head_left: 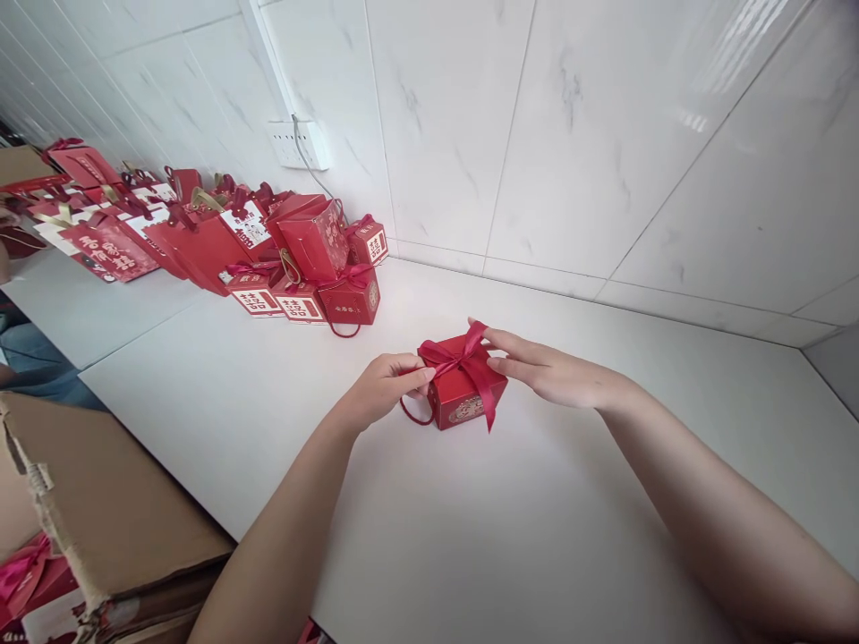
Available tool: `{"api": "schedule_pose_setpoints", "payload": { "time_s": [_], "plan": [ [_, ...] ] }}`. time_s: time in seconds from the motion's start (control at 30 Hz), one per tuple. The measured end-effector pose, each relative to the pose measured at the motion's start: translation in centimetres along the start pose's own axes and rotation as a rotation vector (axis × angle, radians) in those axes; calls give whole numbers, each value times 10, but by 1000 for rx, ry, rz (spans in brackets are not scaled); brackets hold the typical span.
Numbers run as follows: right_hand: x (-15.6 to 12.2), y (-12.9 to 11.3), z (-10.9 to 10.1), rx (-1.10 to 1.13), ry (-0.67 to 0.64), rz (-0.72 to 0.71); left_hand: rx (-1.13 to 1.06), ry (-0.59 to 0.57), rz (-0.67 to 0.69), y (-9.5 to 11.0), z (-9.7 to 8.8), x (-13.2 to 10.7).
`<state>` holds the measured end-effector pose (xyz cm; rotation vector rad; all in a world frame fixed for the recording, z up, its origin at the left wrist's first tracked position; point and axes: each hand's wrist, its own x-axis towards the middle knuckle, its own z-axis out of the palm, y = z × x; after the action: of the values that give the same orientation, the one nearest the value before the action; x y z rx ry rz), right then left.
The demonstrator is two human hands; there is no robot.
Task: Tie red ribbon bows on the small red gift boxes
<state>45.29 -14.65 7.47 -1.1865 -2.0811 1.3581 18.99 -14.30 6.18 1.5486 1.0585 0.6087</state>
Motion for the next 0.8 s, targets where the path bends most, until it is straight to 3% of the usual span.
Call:
{"api": "schedule_pose_setpoints", "payload": {
  "time_s": [0.27,0.43,0.67,0.8],
  "plan": [
    [-8,-6,-10,39,-211,75,-31,-25,-27,-3,-2,1],
    [-8,-2,-13,40,-208,103,-30,-91,0,0,-7,1],
    [-11,-15,-9,0,-226,45,55,-344,-97,-2,-13,-1],
    [-12,-21,-4,-24,-254,-1,94,-269,-86,-3,-9,-3]
  ]
}}
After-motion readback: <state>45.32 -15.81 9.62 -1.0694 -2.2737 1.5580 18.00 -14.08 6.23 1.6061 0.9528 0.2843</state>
